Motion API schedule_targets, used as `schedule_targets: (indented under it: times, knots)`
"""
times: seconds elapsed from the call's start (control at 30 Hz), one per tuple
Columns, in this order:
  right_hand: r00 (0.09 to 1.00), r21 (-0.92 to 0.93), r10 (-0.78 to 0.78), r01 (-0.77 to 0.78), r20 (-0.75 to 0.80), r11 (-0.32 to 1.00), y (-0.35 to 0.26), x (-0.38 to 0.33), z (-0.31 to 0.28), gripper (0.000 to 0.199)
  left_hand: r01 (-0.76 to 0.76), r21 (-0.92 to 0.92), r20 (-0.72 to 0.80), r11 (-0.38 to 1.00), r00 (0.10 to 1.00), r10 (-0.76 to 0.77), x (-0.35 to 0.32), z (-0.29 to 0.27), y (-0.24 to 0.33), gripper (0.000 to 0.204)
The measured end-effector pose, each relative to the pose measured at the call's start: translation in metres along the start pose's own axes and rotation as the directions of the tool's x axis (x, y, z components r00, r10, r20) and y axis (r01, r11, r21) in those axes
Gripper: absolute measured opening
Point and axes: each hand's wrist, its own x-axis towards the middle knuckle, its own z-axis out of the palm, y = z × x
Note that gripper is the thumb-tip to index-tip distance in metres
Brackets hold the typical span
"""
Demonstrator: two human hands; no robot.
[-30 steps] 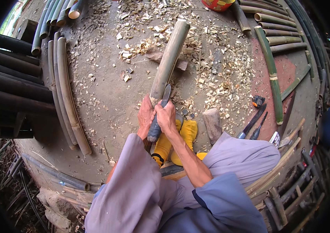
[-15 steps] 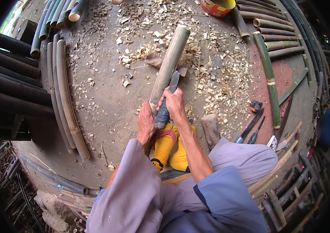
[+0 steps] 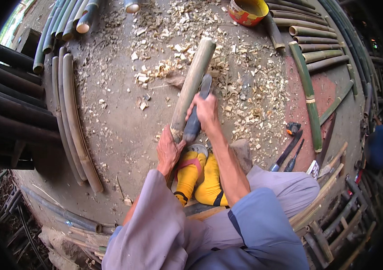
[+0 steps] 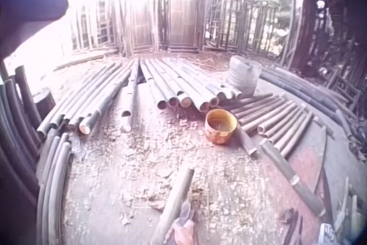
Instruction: The person carves and shapes bamboo stalks using a hand saw, a chisel, a wooden mallet, and a knife, working on the floor among several bamboo sections.
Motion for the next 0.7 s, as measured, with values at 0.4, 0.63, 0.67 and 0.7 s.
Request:
schedule_targets:
  times: [0.4, 0.63, 0.67, 0.7]
  knots:
    - [0.999, -0.219, -0.033, 0.027, -0.027, 0.975, -0.037, 0.041, -0.009, 0.005, 0.07, -0.075, 0.076, 0.995, 0.995, -0.065, 0.003, -0.003, 0.005, 0.075]
    - [0.999, -0.205, -0.038, 0.036, -0.006, 0.978, -0.038, 0.037, -0.016, 0.012, 0.023, -0.074, -0.005, 0.997, 1.0, -0.023, 0.0, 0.002, 0.003, 0.07]
    - [0.999, -0.185, -0.031, 0.034, 0.016, 0.982, -0.042, 0.038, -0.02, 0.013, 0.022, -0.082, 0.0, 0.996, 1.0, -0.022, 0.002, 0.002, 0.005, 0.071]
    - [0.999, -0.162, -0.014, 0.021, 0.045, 0.987, -0.045, 0.034, -0.018, 0.014, 0.028, -0.064, -0.007, 0.998, 1.0, -0.029, 0.001, 0.002, 0.003, 0.071]
